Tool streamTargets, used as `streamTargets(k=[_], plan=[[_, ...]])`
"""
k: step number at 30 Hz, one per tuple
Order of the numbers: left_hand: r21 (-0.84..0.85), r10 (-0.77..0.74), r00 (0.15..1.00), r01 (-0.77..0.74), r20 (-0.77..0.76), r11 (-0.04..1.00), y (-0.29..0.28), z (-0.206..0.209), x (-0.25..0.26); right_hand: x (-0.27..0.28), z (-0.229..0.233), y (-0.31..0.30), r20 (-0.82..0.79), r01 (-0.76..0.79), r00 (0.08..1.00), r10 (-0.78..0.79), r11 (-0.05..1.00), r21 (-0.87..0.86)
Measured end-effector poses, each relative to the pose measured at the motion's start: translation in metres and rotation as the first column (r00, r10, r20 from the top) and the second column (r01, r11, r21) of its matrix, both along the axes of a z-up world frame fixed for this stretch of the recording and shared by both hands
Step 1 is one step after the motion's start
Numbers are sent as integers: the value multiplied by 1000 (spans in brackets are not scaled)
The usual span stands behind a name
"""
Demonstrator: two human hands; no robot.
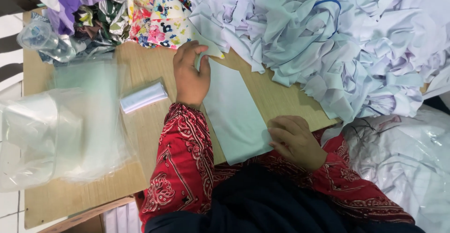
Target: Folding a piece of white fabric into a small rectangle and inserting it into a clear plastic bag for packaging.
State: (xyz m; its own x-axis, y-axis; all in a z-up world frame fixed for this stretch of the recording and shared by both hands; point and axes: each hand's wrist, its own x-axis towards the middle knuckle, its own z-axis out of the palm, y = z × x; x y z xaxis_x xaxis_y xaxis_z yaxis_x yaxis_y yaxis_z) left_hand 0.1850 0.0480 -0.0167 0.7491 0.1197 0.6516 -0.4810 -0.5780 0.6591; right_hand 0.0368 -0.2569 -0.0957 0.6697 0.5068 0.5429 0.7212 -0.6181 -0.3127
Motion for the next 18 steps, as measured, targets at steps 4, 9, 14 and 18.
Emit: streamTargets(k=[4,9,14,18], plan=[[63,-147,987,143,61,988,-9,41,-51,2,-17,0,156,15,988,-11,1000,-22],[131,-138,989,131,51,983,-14,59,-141,14,-40,6,451,73,889,-77,997,27],[252,-24,998,11,52,968,-24,-14,-205,14,-35,9,503,62,861,-76,997,44],[489,79,989,-131,126,862,-33,-63,-240,13,-40,5,504,53,861,-74,997,56]])
